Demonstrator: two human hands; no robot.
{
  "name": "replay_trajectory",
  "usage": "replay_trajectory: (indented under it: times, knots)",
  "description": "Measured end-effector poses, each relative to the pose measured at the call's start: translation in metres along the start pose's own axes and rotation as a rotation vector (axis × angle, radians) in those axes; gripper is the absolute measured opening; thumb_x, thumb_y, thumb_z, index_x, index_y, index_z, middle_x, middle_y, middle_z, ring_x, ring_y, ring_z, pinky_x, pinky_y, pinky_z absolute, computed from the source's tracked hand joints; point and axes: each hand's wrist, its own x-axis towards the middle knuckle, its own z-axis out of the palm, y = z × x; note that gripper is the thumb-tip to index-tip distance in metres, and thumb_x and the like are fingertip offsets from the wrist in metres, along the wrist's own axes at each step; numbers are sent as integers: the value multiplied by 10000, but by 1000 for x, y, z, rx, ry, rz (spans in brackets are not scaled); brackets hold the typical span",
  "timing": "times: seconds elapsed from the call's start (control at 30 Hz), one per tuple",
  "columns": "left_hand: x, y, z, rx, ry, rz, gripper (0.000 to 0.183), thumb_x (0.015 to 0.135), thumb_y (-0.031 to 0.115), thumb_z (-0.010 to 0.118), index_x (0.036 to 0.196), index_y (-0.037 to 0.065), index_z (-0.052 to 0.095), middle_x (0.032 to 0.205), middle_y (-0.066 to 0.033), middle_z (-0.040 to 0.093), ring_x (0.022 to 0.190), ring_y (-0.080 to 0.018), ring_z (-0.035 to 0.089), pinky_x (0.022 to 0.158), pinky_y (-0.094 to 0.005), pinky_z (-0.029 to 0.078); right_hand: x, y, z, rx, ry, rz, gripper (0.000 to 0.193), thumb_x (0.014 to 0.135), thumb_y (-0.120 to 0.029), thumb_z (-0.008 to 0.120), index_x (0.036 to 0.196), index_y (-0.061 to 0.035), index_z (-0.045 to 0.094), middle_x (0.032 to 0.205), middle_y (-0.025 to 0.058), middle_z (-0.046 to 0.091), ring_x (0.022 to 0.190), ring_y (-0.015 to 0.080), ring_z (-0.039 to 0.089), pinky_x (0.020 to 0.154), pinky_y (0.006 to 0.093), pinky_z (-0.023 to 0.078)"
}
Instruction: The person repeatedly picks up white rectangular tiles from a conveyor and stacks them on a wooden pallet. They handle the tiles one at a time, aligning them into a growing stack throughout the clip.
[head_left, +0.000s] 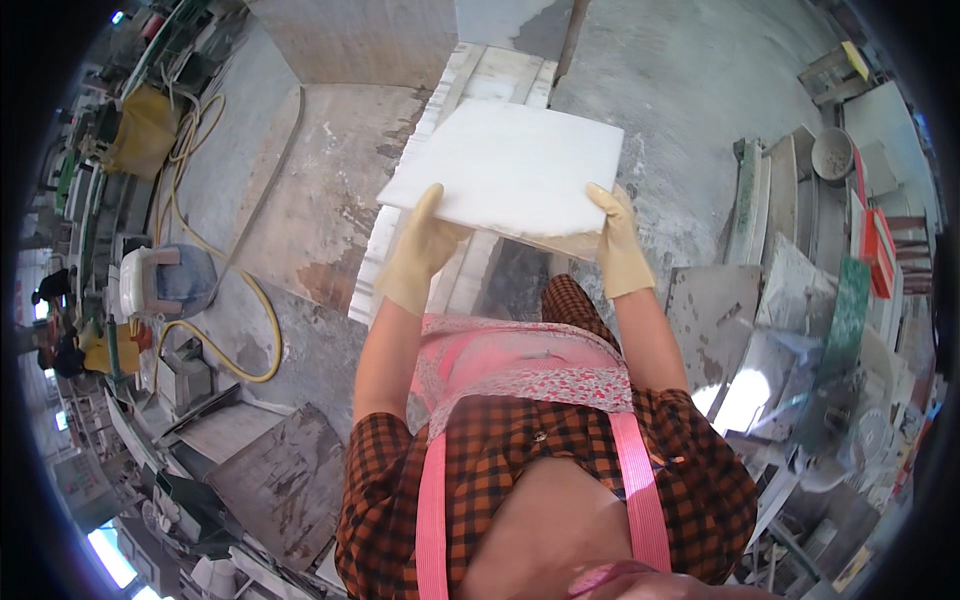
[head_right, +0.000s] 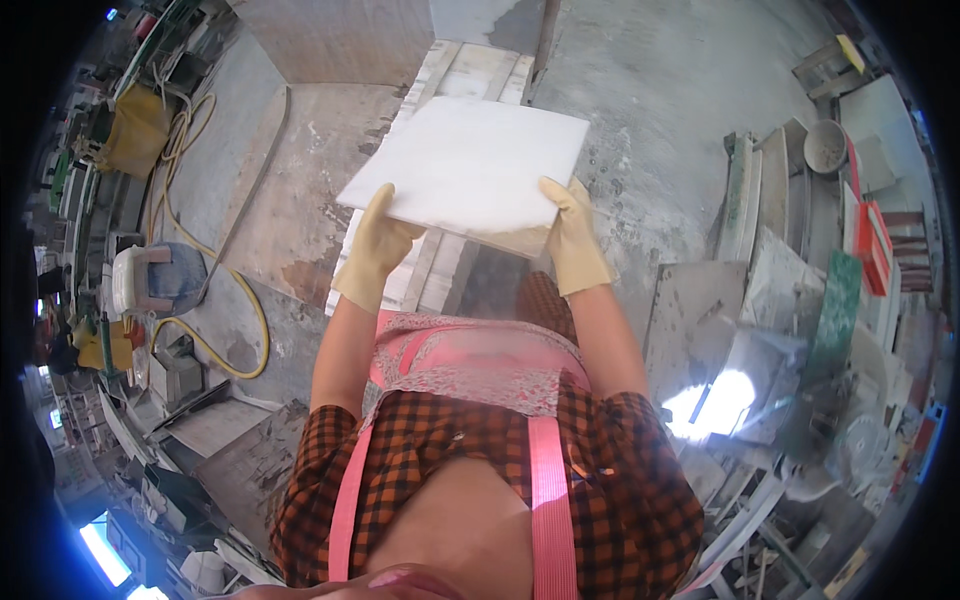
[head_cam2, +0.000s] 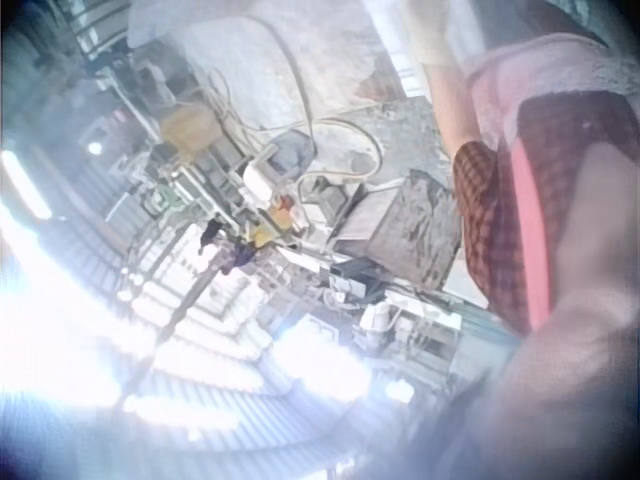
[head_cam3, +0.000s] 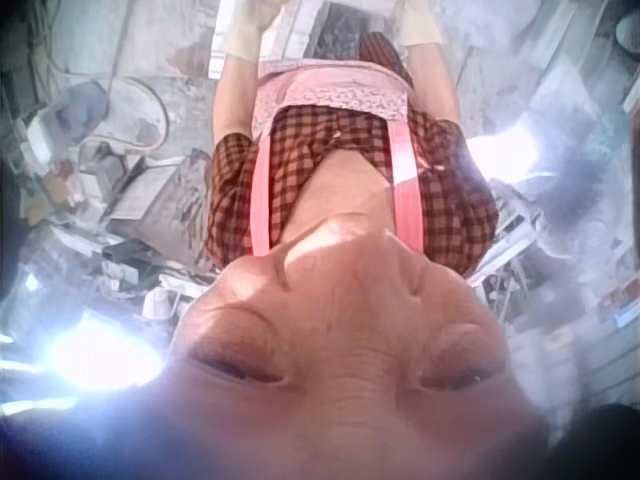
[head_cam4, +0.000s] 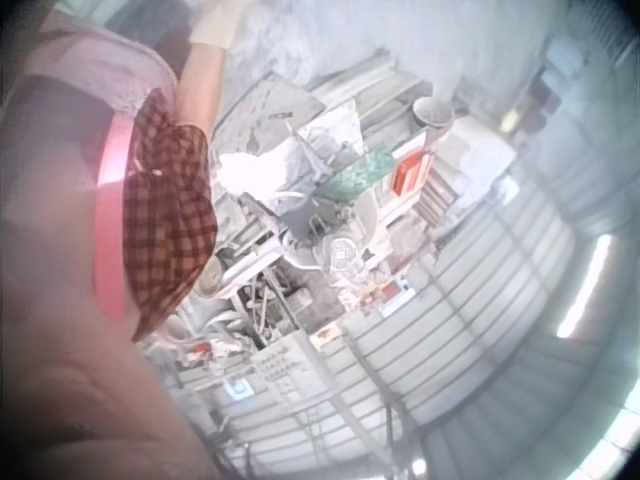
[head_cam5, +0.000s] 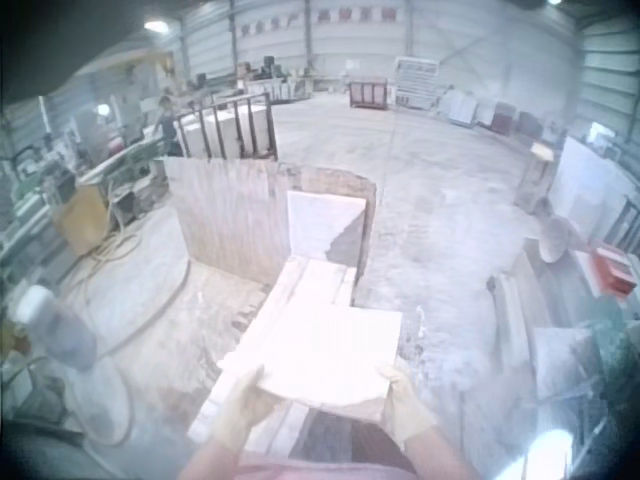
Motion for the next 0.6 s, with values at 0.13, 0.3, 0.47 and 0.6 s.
replay_trajectory:
  times: [0.13,0.3,0.47,0.6]
  knots:
    - [76,29,10,65,126,162,465,949,176,564,1351,-25,445,1321,-165,569,1180,-299,595,966,-427,527,105,13,-2,72,-86,117,499,833,-113,664,1269,76,511,1186,165,631,1056,267,636,925,379,511]
    - [198,62,29,109,218,153,405,934,125,575,1295,-36,485,1250,-166,608,1111,-276,634,923,-406,562,243,17,-16,92,-100,234,479,842,-169,653,1243,66,538,1177,163,636,1061,267,632,921,369,509]
    - [313,84,45,187,352,95,370,933,113,574,1262,-42,507,1196,-157,635,1064,-263,656,894,-416,574,341,14,-31,51,36,414,505,851,-303,622,1222,37,578,1167,149,644,1060,255,631,901,370,509]
    - [372,100,49,232,357,44,396,934,124,571,1278,-55,494,1219,-174,624,1086,-272,649,955,-434,538,385,23,-40,110,47,482,520,856,-341,613,1229,21,582,1172,137,644,1061,245,628,905,362,501]
